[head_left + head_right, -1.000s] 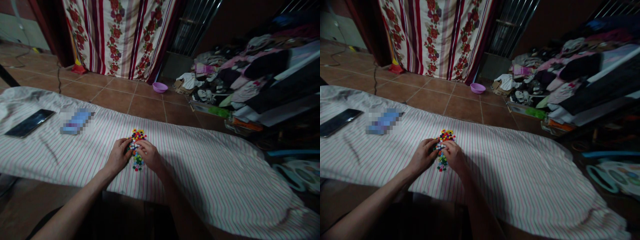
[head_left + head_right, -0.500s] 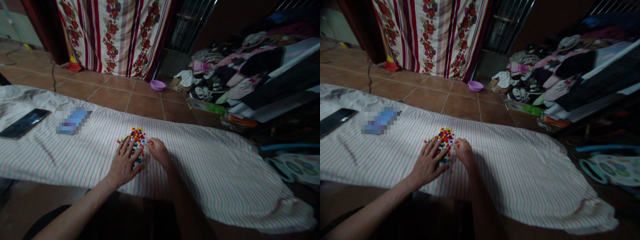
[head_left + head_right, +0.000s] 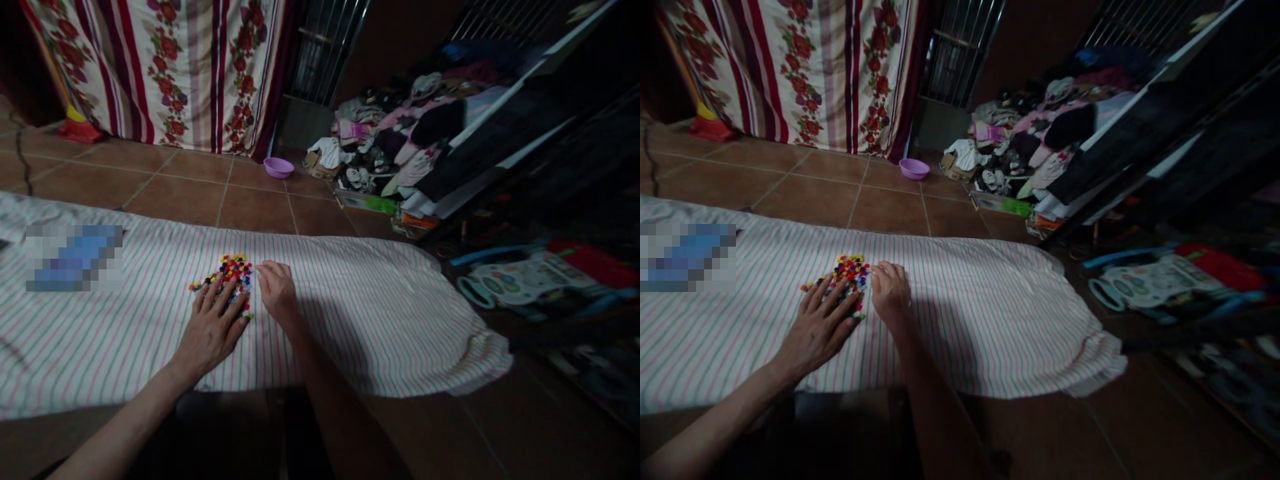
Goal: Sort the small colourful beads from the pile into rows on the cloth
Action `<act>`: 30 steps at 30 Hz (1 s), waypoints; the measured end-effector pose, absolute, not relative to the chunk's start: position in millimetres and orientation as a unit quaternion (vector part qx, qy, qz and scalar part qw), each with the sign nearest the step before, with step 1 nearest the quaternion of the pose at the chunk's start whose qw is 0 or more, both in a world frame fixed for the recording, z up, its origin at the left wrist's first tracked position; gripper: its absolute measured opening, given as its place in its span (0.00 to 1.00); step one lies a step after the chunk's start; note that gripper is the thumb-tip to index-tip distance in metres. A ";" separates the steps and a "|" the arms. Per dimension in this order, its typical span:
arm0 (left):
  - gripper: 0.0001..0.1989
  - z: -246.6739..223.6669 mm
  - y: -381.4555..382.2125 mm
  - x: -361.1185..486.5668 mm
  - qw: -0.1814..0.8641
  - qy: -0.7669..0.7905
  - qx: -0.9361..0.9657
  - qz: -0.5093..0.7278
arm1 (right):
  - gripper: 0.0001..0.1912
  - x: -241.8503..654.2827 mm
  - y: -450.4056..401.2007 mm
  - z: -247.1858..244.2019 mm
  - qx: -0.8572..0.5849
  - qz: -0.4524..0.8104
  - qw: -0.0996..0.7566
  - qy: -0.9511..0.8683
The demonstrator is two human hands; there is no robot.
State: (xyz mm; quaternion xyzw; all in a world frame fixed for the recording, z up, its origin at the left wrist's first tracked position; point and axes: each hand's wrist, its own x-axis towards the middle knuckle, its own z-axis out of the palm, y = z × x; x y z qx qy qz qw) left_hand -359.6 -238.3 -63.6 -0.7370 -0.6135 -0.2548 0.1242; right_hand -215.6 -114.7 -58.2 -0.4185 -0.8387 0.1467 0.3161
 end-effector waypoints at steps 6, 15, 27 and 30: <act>0.23 -55.7 -246.1 -330.9 0.124 -0.554 -0.796 -0.211 | 0.22 -174.1 -111.3 -73.3 -0.484 0.072 0.270 -0.829; 0.29 -70.5 -251.2 -278.4 0.037 -0.498 -0.850 -0.169 | 0.30 -84.3 -132.1 -81.2 -0.598 0.030 0.177 -0.781; 0.27 -73.9 -248.0 -262.1 -0.048 -0.458 -0.870 -0.177 | 0.30 -13.9 -161.5 -111.1 -0.577 -0.145 0.088 -0.799; 0.29 -71.2 -240.4 -256.8 -0.028 -0.497 -0.847 -0.185 | 0.31 -8.0 -167.2 -120.6 -0.569 -0.168 0.135 -0.794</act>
